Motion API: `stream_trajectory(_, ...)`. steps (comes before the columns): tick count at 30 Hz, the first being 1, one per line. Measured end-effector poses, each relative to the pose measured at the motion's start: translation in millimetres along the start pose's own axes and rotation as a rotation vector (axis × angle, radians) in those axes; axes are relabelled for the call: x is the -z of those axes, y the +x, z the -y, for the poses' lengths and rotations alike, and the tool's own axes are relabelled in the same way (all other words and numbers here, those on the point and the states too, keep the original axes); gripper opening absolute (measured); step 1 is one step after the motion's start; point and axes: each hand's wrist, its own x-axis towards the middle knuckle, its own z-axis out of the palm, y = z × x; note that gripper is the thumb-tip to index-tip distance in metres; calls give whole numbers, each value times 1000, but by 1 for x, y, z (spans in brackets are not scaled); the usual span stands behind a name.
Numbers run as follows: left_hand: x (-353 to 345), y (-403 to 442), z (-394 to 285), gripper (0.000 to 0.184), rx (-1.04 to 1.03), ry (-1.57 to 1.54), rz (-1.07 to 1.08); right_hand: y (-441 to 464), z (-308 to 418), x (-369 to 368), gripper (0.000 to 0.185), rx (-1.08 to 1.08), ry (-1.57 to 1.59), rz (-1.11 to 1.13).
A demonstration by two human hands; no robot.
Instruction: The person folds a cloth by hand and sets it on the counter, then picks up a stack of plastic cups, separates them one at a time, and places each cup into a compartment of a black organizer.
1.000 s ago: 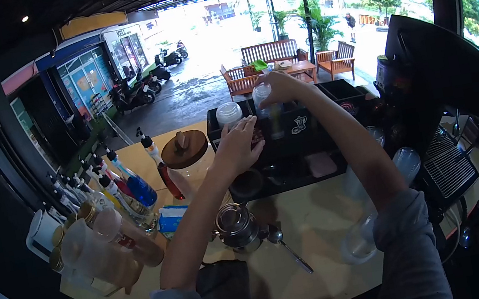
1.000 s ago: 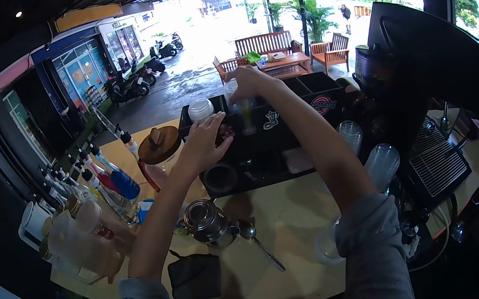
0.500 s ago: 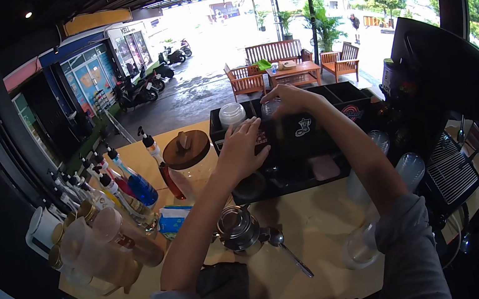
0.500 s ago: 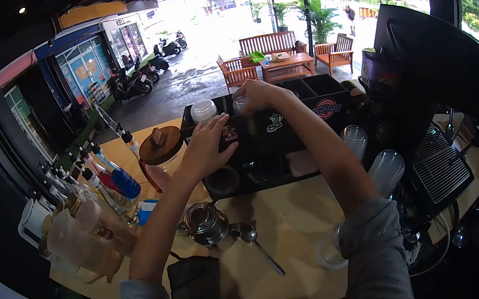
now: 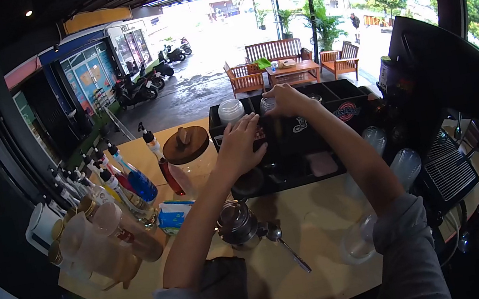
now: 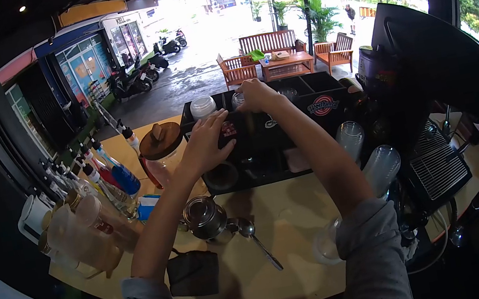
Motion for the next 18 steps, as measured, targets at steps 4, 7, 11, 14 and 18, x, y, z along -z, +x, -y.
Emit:
stream_trajectory(4, 9, 0, -13, 67, 56, 27, 37, -14, 17, 10, 58, 8, -102, 35)
stream_trajectory(7, 22, 0, -36, 65, 95, 47, 90, -37, 26, 20, 55, 106, -69, -107)
stream_trajectory(11, 45, -29, -93, 57, 27, 15, 128, -100, 72, 63, 27, 120, 11, -242)
stream_trajectory(14, 58, -65, -139, 47, 21, -223, 221, -165, 94, 80, 15, 41, 116, -277)
stream_trajectory(18, 12, -98, -168, 42, 88, -605, 163, -246, 101, 75, 10, 50, 401, -449)
